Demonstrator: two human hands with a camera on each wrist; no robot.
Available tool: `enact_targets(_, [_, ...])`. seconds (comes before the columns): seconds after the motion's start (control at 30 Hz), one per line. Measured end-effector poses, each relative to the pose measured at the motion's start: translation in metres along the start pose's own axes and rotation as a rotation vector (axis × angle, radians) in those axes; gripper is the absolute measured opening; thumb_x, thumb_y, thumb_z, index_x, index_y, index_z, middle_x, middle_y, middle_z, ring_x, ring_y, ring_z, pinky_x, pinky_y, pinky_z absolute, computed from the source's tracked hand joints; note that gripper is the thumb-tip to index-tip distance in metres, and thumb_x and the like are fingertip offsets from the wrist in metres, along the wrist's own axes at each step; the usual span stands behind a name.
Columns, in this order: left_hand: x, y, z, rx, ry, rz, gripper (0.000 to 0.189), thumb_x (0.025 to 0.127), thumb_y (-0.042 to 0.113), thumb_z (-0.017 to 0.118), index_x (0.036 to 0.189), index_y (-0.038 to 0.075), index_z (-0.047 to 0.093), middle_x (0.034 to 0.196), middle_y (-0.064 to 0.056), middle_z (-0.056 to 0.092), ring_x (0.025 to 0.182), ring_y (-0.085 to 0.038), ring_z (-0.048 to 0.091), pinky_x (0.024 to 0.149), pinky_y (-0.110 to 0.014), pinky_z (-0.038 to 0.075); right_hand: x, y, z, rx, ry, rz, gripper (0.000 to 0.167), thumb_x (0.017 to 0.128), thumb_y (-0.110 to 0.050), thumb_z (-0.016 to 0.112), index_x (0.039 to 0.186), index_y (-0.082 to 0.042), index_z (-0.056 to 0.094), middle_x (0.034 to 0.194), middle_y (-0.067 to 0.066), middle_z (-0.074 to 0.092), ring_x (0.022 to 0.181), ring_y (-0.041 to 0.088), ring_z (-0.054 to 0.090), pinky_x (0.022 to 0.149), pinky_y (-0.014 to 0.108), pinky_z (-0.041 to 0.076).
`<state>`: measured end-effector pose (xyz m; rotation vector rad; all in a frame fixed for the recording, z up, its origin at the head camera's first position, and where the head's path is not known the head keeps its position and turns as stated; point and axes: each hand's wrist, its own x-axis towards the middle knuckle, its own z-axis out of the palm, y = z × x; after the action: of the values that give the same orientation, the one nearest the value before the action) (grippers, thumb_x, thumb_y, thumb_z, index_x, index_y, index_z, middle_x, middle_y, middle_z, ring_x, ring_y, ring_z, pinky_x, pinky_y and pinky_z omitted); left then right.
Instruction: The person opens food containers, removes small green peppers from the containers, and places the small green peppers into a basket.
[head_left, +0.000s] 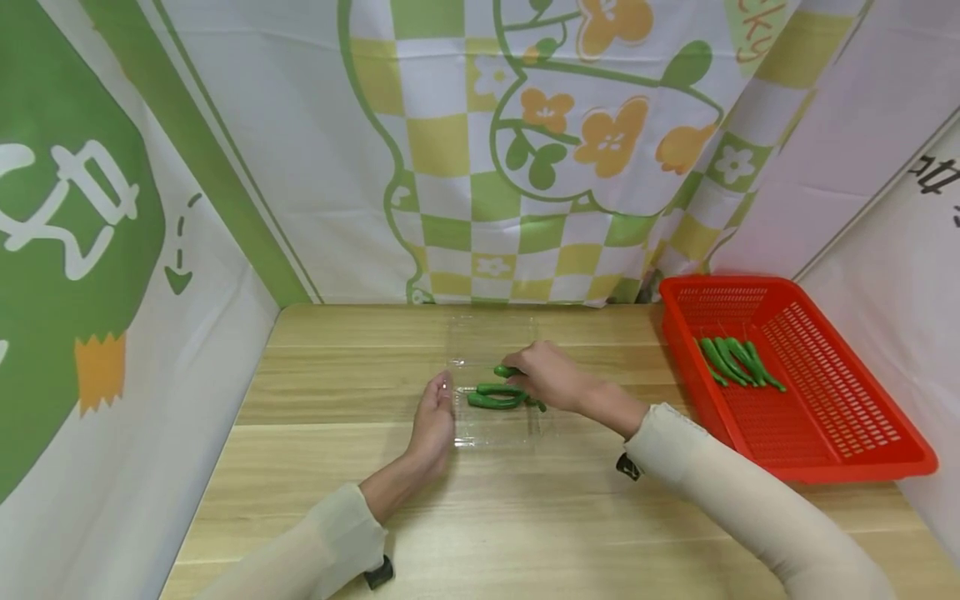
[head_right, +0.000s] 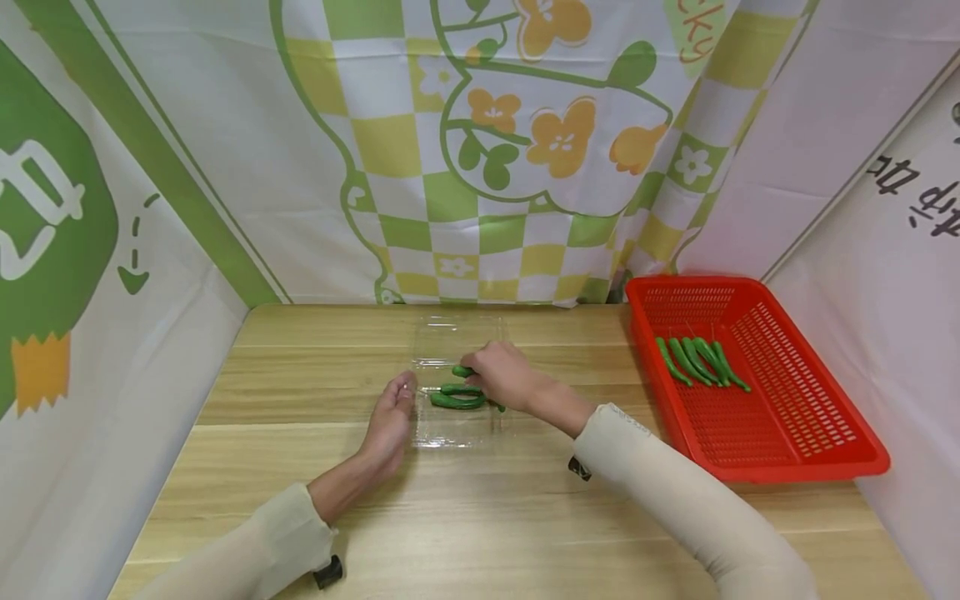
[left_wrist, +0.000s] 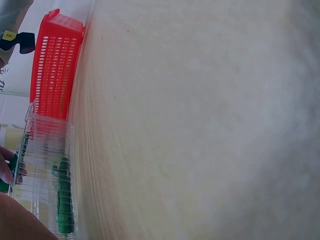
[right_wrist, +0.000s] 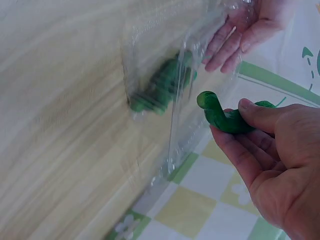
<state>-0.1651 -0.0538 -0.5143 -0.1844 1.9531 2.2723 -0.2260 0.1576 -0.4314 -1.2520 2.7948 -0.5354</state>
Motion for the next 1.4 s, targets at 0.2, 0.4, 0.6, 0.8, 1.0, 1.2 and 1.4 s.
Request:
enact_targets(0.2, [0.000,-0.001,-0.001,-0.005,-0.009,0.006,0.053,0.113,0.006,0.025,0.164,-0.004,0.020,0.175,-0.022,0.015,0.162,-0.042,0.007,0.134,-0.056,0.005,-0.013,0.006,-0.018,0.051,0.021,0.027,0.011,0.098,-0.002,0.073,0.109,-0.001,0.077,0.102,0.013,0.081,0.085,0.018,0.079,0.077,0.030,0.066])
enact_targets(0.4, [0.000,-0.002,-0.001,-0.010,-0.023,0.003,0.052,0.114,0.009,0.025,0.165,-0.005,0.018,0.176,-0.022,0.012,0.162,-0.042,0.005,0.134,-0.055,0.004,-0.029,0.016,-0.040,0.020,0.076,0.052,0.004,0.096,-0.002,0.075,0.100,-0.003,0.076,0.086,0.005,0.078,0.064,0.004,0.067,0.064,0.026,0.062])
enact_targets(0.6, [-0.001,-0.001,0.000,-0.006,-0.016,-0.004,0.052,0.114,0.009,0.025,0.164,-0.004,0.020,0.176,-0.021,0.013,0.163,-0.041,0.005,0.134,-0.055,0.005,-0.047,0.036,-0.062,-0.104,0.182,0.085,0.010,0.091,-0.005,0.082,0.086,-0.007,0.074,0.060,-0.010,0.058,0.053,0.001,0.052,0.056,0.033,0.056])
enact_targets(0.8, [-0.001,0.000,0.000,-0.003,-0.014,-0.008,0.053,0.114,0.008,0.025,0.165,-0.003,0.019,0.176,-0.020,0.014,0.163,-0.040,0.006,0.134,-0.055,0.006,-0.067,0.054,-0.083,-0.159,0.221,0.154,0.010,0.091,-0.005,0.083,0.100,-0.004,0.081,0.071,0.000,0.072,0.062,0.011,0.067,0.065,0.044,0.063])
enact_targets(1.0, [-0.002,0.000,-0.001,-0.004,-0.019,-0.009,0.053,0.114,0.008,0.025,0.165,-0.003,0.019,0.176,-0.021,0.013,0.163,-0.041,0.005,0.134,-0.056,0.005,-0.087,0.066,-0.106,-0.172,0.227,0.243,0.018,0.091,-0.003,0.082,0.107,0.005,0.080,0.081,0.011,0.078,0.062,0.014,0.068,0.061,0.040,0.063])
enact_targets(1.2, [-0.001,0.000,-0.001,0.005,-0.025,-0.007,0.053,0.114,0.008,0.025,0.165,-0.003,0.019,0.176,-0.021,0.013,0.163,-0.041,0.005,0.134,-0.055,0.005,-0.104,0.080,-0.122,-0.240,0.266,0.250,0.013,0.089,-0.004,0.084,0.098,0.003,0.079,0.074,0.006,0.074,0.056,0.010,0.057,0.051,0.033,0.051])
enact_targets(1.4, [0.000,0.001,-0.002,0.015,-0.023,-0.008,0.053,0.114,0.008,0.024,0.165,-0.002,0.019,0.176,-0.020,0.014,0.163,-0.040,0.006,0.134,-0.054,0.006,-0.121,0.097,-0.136,-0.305,0.288,0.303,0.012,0.088,-0.005,0.085,0.084,-0.002,0.073,0.060,-0.003,0.056,0.055,0.016,0.048,0.052,0.039,0.047])
